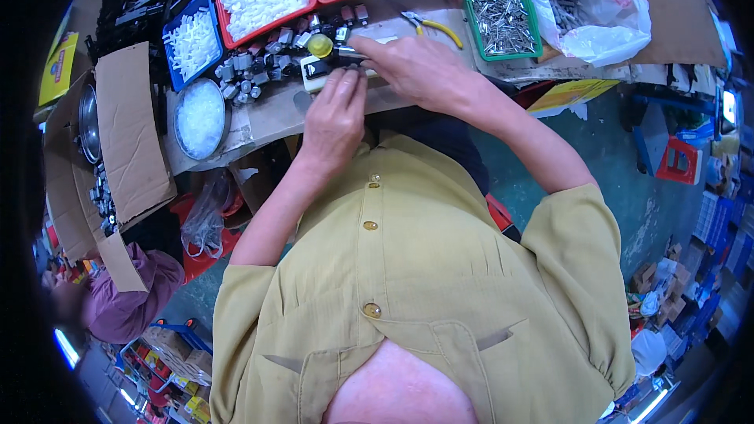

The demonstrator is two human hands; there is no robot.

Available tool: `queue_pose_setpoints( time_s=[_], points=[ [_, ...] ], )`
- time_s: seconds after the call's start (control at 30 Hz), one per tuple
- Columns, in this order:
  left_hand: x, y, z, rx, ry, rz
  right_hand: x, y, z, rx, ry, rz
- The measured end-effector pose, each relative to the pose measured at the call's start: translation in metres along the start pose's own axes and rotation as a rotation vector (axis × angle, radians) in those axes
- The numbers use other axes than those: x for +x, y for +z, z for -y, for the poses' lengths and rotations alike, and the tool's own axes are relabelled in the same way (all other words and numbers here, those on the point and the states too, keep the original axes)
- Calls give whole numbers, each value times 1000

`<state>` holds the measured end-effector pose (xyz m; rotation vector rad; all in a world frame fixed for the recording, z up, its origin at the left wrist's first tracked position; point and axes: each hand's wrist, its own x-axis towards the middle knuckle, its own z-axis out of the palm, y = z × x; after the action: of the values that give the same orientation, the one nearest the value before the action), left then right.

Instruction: The person assembles small metal locks at a workbench. They pick up lock bodies and pins, place them into a wooden jig, and use a hammer to secure the components. The person repeatedly handles the lock parts and tools, organizing them into trays on the table.

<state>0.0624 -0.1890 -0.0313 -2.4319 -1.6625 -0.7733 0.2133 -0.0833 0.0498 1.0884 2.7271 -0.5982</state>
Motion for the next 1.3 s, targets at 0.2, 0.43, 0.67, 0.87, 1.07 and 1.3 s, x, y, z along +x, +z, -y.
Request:
queue_pose_setpoints(
  time_s=[0.2,0.43,0.67,0.87,1.07,1.3],
  points=[
    [-1,7,-2,24,35,-82,-10,0,4,434,-342,-545],
    [-8,-3,4,-88,-62,-107,-12,-2,-1,343,-321,-564],
    [-11,-20,16,-47,-143,-111,-27,10,-14,183,-159,-351],
    [4,-18,26,-9,-139,-95,-28,23,-23,117,-48,-149],
    [20,-2,28,-3,-99,-27,-53,5,-34,353,-53,-596],
    [28,-8,30,-122,-143,60,-53,3,-78,290,5,-578]
  ],
)
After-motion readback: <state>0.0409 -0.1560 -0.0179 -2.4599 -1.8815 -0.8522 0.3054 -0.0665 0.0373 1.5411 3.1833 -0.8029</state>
